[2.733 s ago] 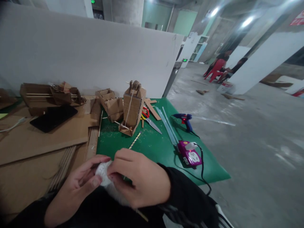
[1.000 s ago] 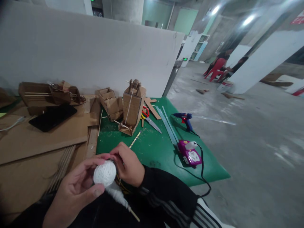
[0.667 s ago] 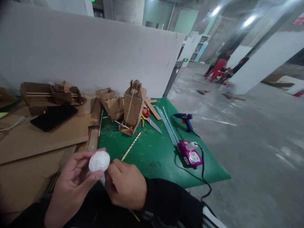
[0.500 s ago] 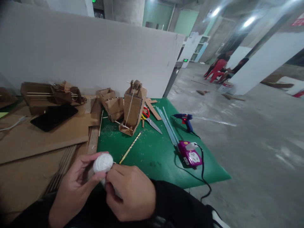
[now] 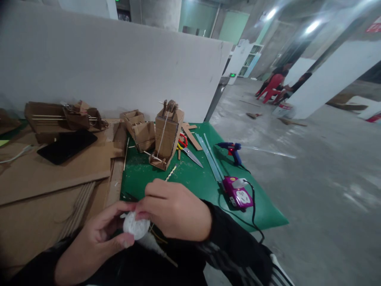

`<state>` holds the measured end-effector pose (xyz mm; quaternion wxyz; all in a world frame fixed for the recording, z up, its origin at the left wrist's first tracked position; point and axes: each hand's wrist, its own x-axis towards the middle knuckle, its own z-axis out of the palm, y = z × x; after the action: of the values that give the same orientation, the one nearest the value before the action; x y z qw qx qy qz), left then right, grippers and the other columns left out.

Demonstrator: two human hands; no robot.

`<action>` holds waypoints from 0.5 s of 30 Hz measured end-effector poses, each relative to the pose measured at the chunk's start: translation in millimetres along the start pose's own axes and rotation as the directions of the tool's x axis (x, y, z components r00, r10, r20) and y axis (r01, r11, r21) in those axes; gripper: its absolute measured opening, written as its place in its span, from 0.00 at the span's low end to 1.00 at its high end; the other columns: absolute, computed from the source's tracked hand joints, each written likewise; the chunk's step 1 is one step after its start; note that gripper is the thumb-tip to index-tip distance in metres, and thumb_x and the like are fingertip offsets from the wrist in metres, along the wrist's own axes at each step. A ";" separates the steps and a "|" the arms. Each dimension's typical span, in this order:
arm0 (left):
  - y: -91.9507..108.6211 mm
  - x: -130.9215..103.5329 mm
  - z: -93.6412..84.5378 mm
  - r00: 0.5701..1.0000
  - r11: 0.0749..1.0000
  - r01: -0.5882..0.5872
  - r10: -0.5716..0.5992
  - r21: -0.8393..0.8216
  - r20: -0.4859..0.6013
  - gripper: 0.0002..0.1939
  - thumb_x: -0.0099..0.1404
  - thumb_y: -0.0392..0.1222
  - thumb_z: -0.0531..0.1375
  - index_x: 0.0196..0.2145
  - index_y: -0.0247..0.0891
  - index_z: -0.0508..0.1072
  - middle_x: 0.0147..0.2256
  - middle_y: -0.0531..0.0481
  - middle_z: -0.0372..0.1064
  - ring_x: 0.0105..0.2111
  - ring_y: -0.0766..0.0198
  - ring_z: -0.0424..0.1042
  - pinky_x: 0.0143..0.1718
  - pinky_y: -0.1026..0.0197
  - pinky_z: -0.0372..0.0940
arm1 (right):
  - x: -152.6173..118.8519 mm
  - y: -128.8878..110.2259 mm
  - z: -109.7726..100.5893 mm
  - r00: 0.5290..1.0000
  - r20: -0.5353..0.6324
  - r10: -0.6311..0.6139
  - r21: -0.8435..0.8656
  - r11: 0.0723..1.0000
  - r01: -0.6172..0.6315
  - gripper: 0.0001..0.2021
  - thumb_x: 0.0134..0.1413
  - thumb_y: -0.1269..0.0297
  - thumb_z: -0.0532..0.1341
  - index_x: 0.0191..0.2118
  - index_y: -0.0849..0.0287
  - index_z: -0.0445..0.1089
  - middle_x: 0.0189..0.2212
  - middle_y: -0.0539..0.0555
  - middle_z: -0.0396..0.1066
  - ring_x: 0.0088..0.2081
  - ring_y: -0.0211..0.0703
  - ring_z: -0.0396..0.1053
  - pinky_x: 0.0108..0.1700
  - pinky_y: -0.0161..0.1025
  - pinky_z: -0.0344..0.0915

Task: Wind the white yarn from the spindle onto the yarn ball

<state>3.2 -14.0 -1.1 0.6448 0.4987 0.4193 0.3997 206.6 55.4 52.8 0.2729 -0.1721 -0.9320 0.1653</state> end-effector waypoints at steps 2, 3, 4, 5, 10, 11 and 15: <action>1.5 -1.8 3.2 0.999 1.000 0.005 -0.006 -0.031 -0.035 0.23 0.55 0.37 0.70 0.48 0.45 0.71 0.46 0.50 0.77 0.45 0.59 0.75 0.46 0.64 0.67 | 1.2 9.6 3.6 0.998 -0.041 0.044 0.087 0.995 -0.040 0.10 0.65 0.66 0.57 0.37 0.62 0.75 0.29 0.56 0.70 0.32 0.41 0.65 0.33 0.36 0.62; 1.6 -2.5 5.2 0.998 0.998 0.005 -0.008 -0.056 -0.060 0.26 0.53 0.35 0.71 0.49 0.46 0.70 0.46 0.51 0.76 0.46 0.59 0.74 0.47 0.64 0.67 | 1.7 14.1 6.7 0.996 -0.058 0.070 0.146 0.987 -0.061 0.09 0.65 0.65 0.59 0.36 0.62 0.75 0.28 0.55 0.70 0.31 0.40 0.65 0.32 0.35 0.63; 1.4 -3.0 7.4 0.995 0.997 -0.002 -0.005 -0.077 -0.095 0.28 0.52 0.34 0.71 0.49 0.47 0.70 0.47 0.51 0.76 0.47 0.60 0.74 0.47 0.64 0.67 | 2.0 18.0 10.6 0.992 -0.079 0.097 0.206 0.975 -0.079 0.09 0.64 0.65 0.60 0.35 0.62 0.75 0.28 0.54 0.71 0.31 0.39 0.66 0.32 0.34 0.63; 1.1 -3.3 9.4 0.991 0.996 -0.012 0.000 -0.087 -0.137 0.28 0.51 0.32 0.71 0.48 0.47 0.70 0.47 0.51 0.75 0.47 0.60 0.74 0.47 0.65 0.67 | 2.1 21.4 15.2 0.987 -0.100 0.129 0.257 0.961 -0.100 0.09 0.63 0.65 0.60 0.34 0.62 0.75 0.27 0.54 0.71 0.30 0.38 0.66 0.32 0.34 0.63; -0.8 -1.5 15.3 0.961 0.997 -0.072 0.079 0.035 -0.267 0.20 0.52 0.31 0.67 0.44 0.44 0.73 0.46 0.49 0.73 0.47 0.57 0.73 0.44 0.64 0.68 | -2.0 28.5 41.0 0.929 -0.175 0.325 0.383 0.892 -0.240 0.10 0.61 0.64 0.62 0.31 0.63 0.74 0.24 0.51 0.69 0.26 0.35 0.65 0.30 0.33 0.60; -1.0 -1.0 15.6 0.951 0.993 -0.101 0.114 0.060 -0.286 0.19 0.52 0.31 0.67 0.43 0.44 0.74 0.48 0.48 0.71 0.48 0.56 0.73 0.45 0.63 0.68 | -3.3 28.3 44.9 0.924 -0.173 0.342 0.393 0.884 -0.253 0.10 0.61 0.63 0.62 0.31 0.63 0.74 0.24 0.51 0.69 0.26 0.35 0.64 0.30 0.32 0.60; -1.9 -0.7 15.6 0.931 0.982 -0.174 0.190 0.080 -0.312 0.18 0.54 0.33 0.66 0.43 0.44 0.75 0.51 0.47 0.70 0.51 0.56 0.71 0.49 0.64 0.67 | -7.6 24.8 55.7 0.905 -0.183 0.385 0.422 0.862 -0.282 0.11 0.61 0.63 0.61 0.30 0.63 0.72 0.24 0.50 0.68 0.26 0.35 0.64 0.30 0.32 0.58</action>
<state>17.8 -19.8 -0.5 0.5160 0.4805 0.4798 0.5222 186.8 62.3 -4.9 0.3884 -0.2950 -0.7924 0.3663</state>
